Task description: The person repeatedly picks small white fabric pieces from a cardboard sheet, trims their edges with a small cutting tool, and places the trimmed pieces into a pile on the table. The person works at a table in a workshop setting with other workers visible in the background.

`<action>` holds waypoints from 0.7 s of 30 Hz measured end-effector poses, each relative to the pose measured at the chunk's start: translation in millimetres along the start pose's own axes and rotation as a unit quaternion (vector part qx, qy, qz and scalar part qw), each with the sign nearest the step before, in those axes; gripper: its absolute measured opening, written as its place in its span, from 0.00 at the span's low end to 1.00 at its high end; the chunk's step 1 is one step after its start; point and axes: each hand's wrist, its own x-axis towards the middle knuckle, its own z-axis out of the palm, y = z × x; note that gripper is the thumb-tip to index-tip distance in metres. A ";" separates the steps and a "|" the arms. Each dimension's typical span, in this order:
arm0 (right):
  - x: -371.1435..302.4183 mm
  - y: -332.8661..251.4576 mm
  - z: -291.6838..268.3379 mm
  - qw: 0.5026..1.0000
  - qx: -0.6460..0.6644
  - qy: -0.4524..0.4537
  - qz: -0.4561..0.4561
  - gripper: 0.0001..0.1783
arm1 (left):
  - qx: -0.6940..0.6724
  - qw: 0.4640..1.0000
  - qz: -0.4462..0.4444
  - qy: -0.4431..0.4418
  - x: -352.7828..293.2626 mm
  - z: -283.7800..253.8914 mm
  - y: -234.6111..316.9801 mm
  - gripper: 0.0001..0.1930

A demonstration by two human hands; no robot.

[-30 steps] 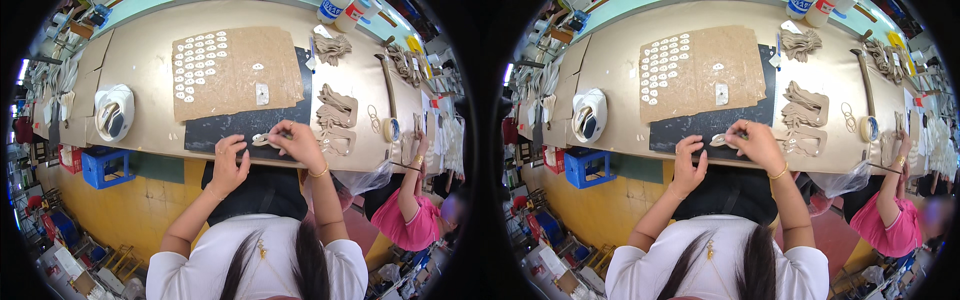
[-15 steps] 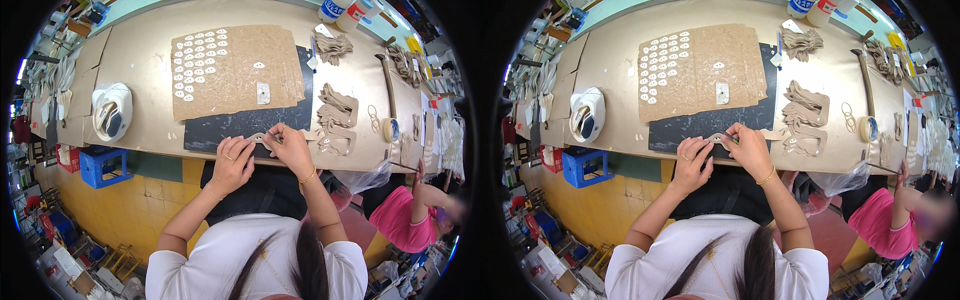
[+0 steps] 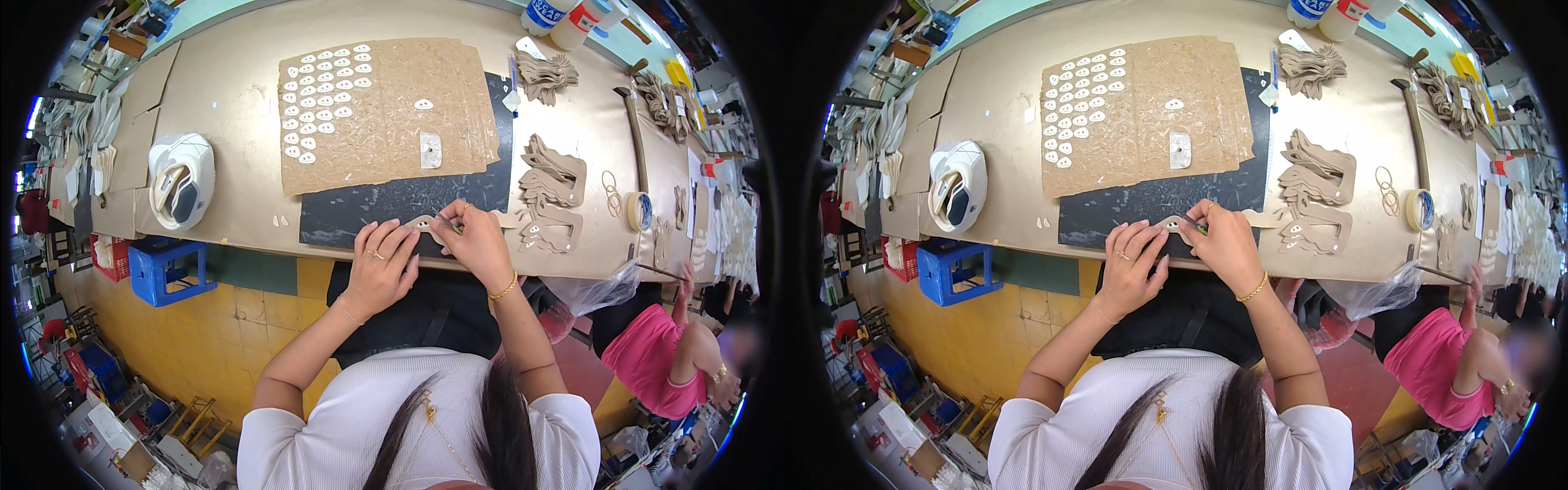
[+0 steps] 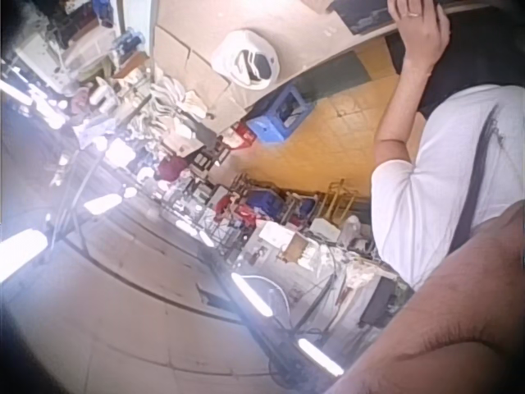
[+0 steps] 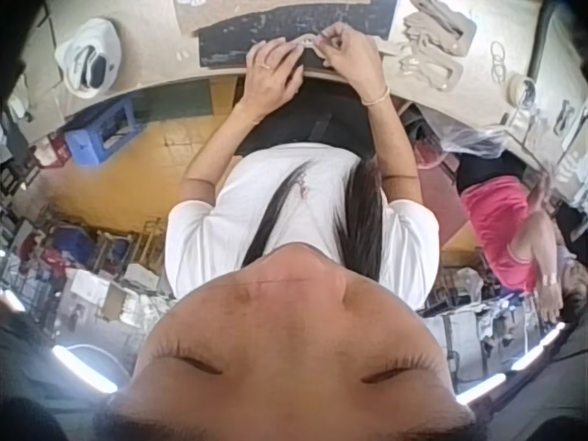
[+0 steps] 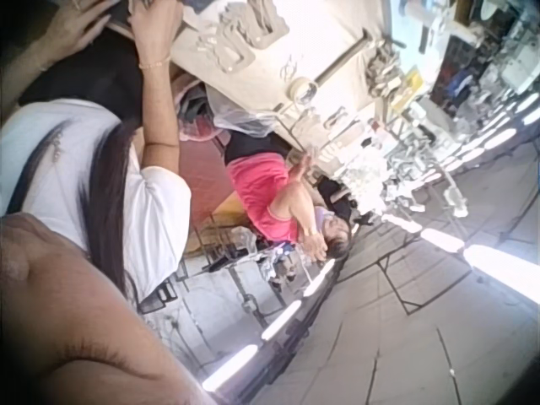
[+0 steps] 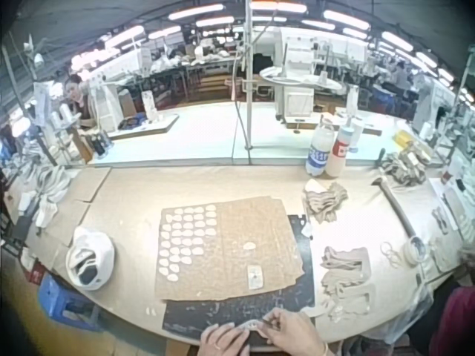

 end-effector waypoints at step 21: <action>4.3 -5.1 -8.0 0.999 -0.035 -0.022 -0.016 0.09 | 0.113 0.992 0.018 -0.058 17.0 -9.5 13.3 0.18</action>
